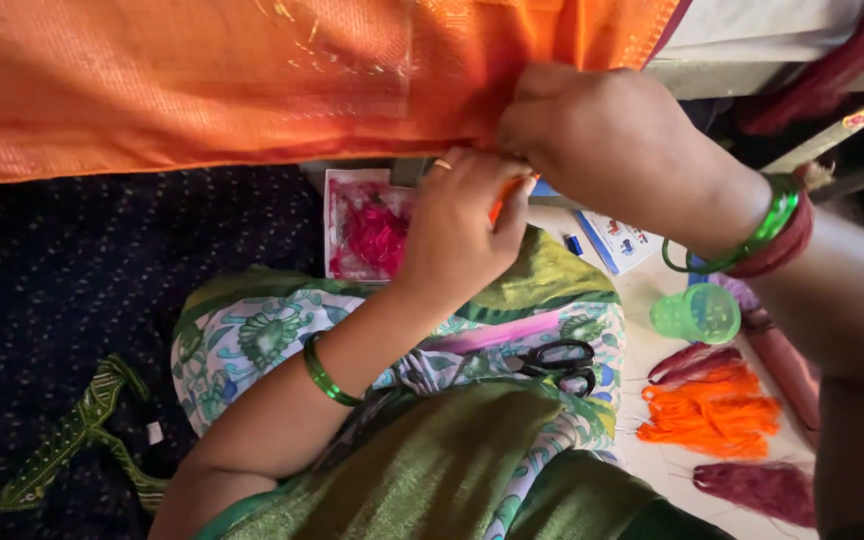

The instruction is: The recorder is attaching decorative tassels to the edge of an orange and gold textile, likely a sari, by tying and cutting thread.

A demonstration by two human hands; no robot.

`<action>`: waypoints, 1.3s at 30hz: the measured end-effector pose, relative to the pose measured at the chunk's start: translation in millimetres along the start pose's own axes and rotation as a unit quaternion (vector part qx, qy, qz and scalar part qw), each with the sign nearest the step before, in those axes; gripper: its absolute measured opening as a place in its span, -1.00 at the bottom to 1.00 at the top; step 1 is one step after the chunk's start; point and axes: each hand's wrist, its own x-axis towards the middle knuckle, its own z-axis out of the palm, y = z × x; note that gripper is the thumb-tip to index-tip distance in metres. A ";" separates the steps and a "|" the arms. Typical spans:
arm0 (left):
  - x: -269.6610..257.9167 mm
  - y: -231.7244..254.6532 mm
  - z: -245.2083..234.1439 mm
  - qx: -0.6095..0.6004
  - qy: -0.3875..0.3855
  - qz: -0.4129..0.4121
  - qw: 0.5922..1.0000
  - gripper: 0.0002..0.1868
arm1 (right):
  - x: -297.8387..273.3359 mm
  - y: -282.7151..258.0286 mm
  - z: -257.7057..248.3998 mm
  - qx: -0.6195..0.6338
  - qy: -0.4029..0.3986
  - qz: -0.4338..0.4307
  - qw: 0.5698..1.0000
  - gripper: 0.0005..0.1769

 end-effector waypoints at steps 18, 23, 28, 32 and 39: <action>-36.2 -37.1 39.0 -0.502 -0.064 -0.366 0.781 -0.89 | -84.8 -14.8 39.7 0.281 0.107 0.185 0.936 -0.88; -30.3 -33.0 32.5 -0.482 -0.058 -0.345 0.803 -0.91 | -86.6 -16.5 25.2 0.192 0.066 0.109 0.973 -0.76; -19.2 -21.3 13.3 -0.301 -0.055 -0.269 0.913 -0.90 | -51.4 -13.1 -16.7 0.054 0.064 -0.072 0.994 -0.60; -16.7 -15.9 11.3 -0.145 -0.046 -0.189 0.970 -0.89 | -13.9 -6.9 -23.4 0.040 0.052 -0.114 0.991 -0.64; 1.7 4.3 -11.7 0.042 0.023 -0.015 0.999 -0.92 | 10.7 -0.5 14.7 -0.118 -0.039 -0.052 0.991 -0.85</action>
